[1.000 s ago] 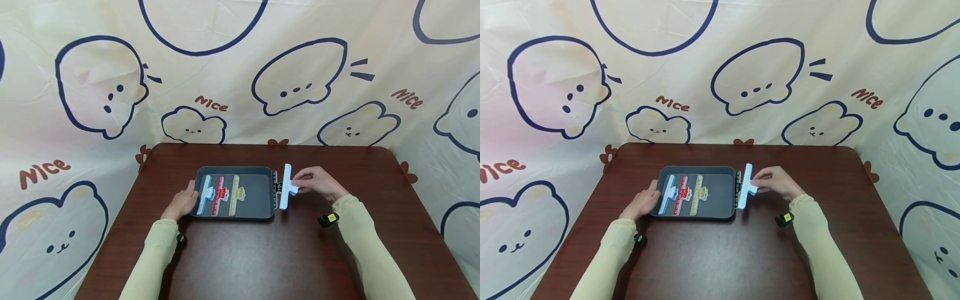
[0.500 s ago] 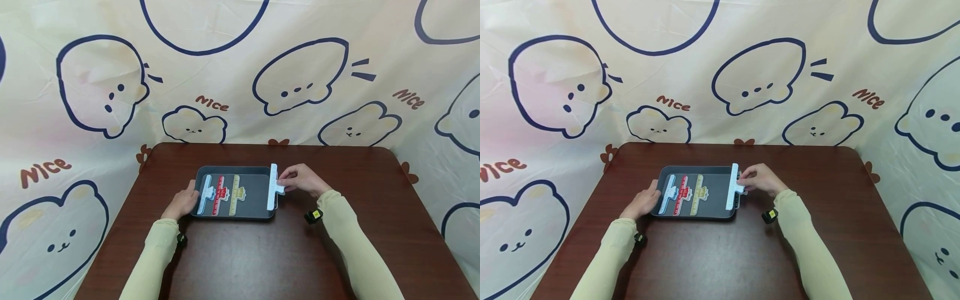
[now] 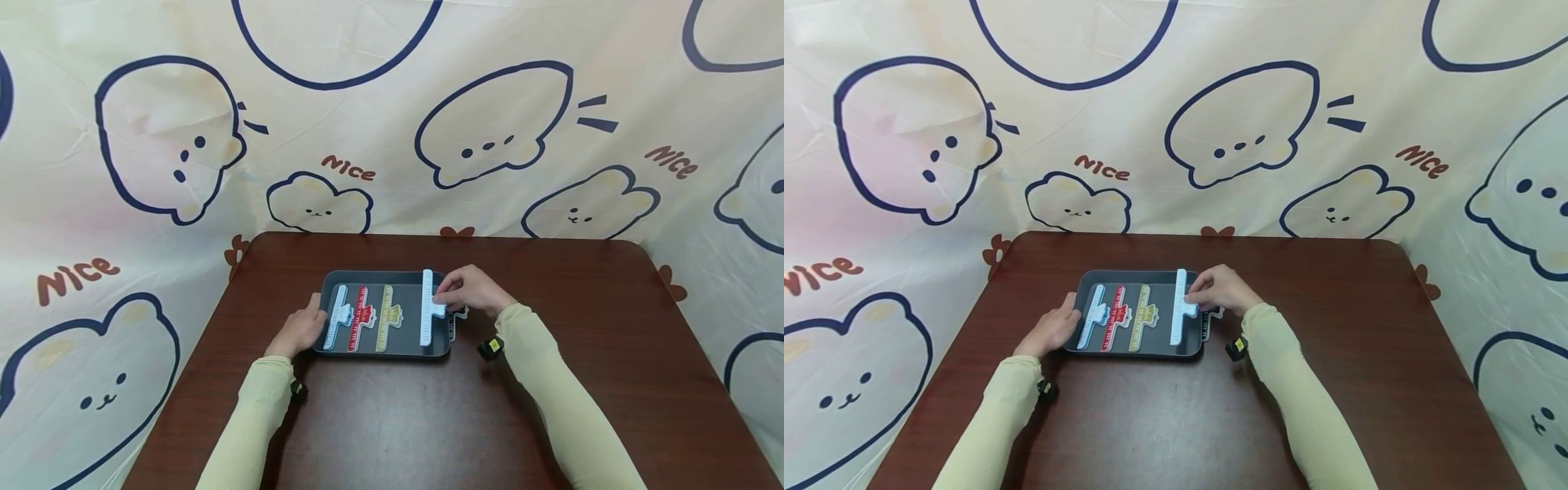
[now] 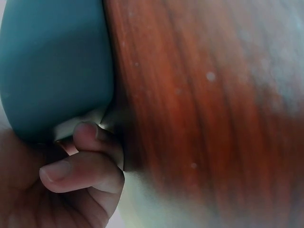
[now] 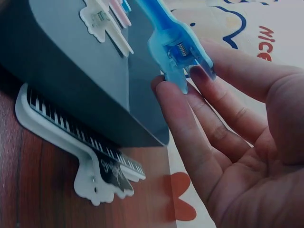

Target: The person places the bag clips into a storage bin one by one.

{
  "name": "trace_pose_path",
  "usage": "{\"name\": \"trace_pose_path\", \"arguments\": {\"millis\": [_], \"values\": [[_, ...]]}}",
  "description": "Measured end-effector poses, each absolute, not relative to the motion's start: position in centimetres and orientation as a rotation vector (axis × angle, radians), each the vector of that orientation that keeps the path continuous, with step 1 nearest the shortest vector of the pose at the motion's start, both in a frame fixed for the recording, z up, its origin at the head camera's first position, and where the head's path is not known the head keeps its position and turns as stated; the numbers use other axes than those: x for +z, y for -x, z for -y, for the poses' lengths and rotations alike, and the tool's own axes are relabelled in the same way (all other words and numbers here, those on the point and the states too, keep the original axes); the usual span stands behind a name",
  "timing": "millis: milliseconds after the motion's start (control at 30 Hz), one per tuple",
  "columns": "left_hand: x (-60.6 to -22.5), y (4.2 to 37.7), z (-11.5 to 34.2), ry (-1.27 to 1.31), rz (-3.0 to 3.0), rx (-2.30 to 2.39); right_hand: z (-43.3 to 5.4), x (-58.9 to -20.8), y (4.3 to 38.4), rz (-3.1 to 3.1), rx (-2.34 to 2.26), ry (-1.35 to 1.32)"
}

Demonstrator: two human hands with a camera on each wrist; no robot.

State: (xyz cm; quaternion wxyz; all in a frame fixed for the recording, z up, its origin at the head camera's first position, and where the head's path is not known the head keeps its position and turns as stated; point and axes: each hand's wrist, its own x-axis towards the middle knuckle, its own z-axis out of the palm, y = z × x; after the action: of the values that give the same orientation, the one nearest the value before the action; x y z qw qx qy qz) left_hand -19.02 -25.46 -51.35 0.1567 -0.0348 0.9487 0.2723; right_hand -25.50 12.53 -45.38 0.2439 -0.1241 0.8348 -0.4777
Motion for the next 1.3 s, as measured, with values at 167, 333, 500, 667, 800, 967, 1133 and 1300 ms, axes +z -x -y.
{"name": "trace_pose_path", "arguments": {"millis": [167, 333, 500, 667, 800, 967, 1133, 1300], "values": [[-51.3, 19.0, 25.4, 0.106, -2.715, 0.777, -11.2, -45.3, 25.5, -2.277, -1.290, 0.318], [-51.3, 19.0, 25.4, 0.108, -2.710, 0.772, -10.0, -45.4, 25.5, -2.275, -1.272, 0.293], [-51.4, 19.1, 25.5, 0.107, -2.715, 0.778, -9.1, -45.8, 25.7, -2.295, -1.238, 0.292], [-51.5, 19.1, 25.5, 0.099, -2.719, 0.770, -8.5, -46.3, 25.8, -2.342, -1.183, 0.278], [-51.4, 19.1, 25.5, 0.099, -2.720, 0.767, -7.9, -46.4, 25.9, -2.384, -1.124, 0.265], [-51.3, 19.2, 25.5, 0.108, -2.712, 0.769, -7.4, -46.7, 26.2, -2.434, -1.040, 0.246], [-51.3, 19.2, 25.5, 0.103, -2.712, 0.768, -7.1, -47.0, 26.4, -2.462, -0.968, 0.246], [-51.3, 19.2, 25.6, 0.088, -2.713, 0.769, -6.8, -47.1, 26.6, -2.488, -0.907, 0.277]]}}
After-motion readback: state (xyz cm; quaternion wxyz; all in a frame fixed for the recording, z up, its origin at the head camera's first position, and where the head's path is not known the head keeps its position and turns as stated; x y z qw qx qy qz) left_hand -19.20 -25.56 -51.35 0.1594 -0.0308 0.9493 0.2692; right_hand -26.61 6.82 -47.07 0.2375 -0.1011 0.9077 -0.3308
